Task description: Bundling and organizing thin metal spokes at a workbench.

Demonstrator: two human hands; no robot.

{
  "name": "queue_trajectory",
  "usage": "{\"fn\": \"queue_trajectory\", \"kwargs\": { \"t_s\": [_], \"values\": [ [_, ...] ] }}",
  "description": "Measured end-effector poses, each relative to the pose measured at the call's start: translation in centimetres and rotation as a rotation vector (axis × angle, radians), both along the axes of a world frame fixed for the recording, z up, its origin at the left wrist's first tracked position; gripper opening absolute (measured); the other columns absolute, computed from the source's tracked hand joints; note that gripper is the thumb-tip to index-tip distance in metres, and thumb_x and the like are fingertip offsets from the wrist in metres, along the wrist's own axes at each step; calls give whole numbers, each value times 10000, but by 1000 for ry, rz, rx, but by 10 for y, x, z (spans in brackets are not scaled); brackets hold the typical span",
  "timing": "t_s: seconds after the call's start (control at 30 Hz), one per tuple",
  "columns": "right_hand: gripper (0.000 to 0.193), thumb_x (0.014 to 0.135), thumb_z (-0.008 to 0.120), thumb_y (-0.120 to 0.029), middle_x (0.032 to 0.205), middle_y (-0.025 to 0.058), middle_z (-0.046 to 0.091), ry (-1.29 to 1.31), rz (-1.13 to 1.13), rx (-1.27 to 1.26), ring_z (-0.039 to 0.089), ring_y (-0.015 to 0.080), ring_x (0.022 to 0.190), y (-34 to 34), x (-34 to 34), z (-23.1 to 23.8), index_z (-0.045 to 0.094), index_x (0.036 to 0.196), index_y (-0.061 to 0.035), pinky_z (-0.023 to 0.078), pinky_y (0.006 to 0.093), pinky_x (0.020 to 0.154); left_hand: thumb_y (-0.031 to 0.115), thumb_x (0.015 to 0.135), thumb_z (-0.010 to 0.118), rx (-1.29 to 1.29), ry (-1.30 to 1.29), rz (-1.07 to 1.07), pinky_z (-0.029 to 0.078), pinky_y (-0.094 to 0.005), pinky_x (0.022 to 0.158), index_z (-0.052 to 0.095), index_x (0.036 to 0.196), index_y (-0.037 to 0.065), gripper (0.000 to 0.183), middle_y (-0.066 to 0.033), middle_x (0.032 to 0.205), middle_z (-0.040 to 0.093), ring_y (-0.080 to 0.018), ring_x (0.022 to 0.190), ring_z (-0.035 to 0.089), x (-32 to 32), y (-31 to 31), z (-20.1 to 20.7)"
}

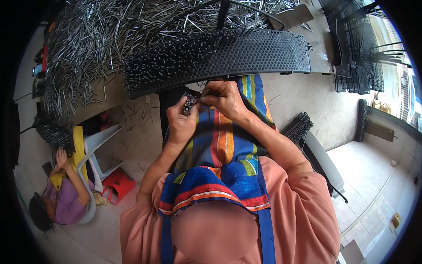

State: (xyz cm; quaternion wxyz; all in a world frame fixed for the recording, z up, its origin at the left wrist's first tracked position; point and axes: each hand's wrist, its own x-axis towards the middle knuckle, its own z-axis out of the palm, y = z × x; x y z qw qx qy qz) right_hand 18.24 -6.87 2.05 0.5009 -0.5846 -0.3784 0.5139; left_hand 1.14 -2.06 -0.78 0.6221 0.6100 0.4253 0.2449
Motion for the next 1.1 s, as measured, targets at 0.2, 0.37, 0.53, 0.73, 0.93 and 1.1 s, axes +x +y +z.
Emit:
{"fn": "queue_trajectory", "kwargs": {
  "t_s": [0.2,0.37,0.53,0.73,0.93,1.1],
  "values": [
    [53,866,671,-18,716,36,673,111,-66,-8,608,76,635,1,-6,-2,672,835,25,497,227,577,15,844,662,398,136,-116,489,-302,570,611,839,-23,64,-119,717,668,-168,612,657,1,19,25],
    [61,871,675,-36,699,8,647,152,-109,40,574,57,612,-6,-14,-19,673,841,17,467,219,539,30,843,660,246,130,-89,452,-304,549,603,832,-14,72,-100,680,636,-130,580,598,-1,16,31],
    [106,858,696,-78,648,-4,605,44,-133,-192,525,45,576,-2,-13,-8,666,807,10,422,234,494,39,864,641,50,65,-39,452,-270,572,618,878,1,46,-20,662,605,-38,618,506,3,8,18],
    [148,821,714,-79,590,22,566,-248,4,-116,504,61,538,-14,-18,-22,637,753,28,406,278,468,121,906,651,306,413,64,496,-292,589,624,920,-4,128,-38,646,623,-109,646,631,-4,17,-11],
    [47,904,650,-39,691,4,632,131,-337,-30,518,44,535,-15,-5,-13,668,897,4,390,201,490,19,907,592,-324,-166,99,554,-302,629,627,1114,10,211,-67,833,673,-169,705,676,-44,52,23],
    [66,877,635,52,742,-5,622,-106,-489,195,583,68,645,12,19,5,660,929,19,457,198,589,-36,839,618,-878,-324,201,590,-335,675,646,1106,-7,269,-109,865,704,-207,713,698,-17,1,16]
  ]
}}
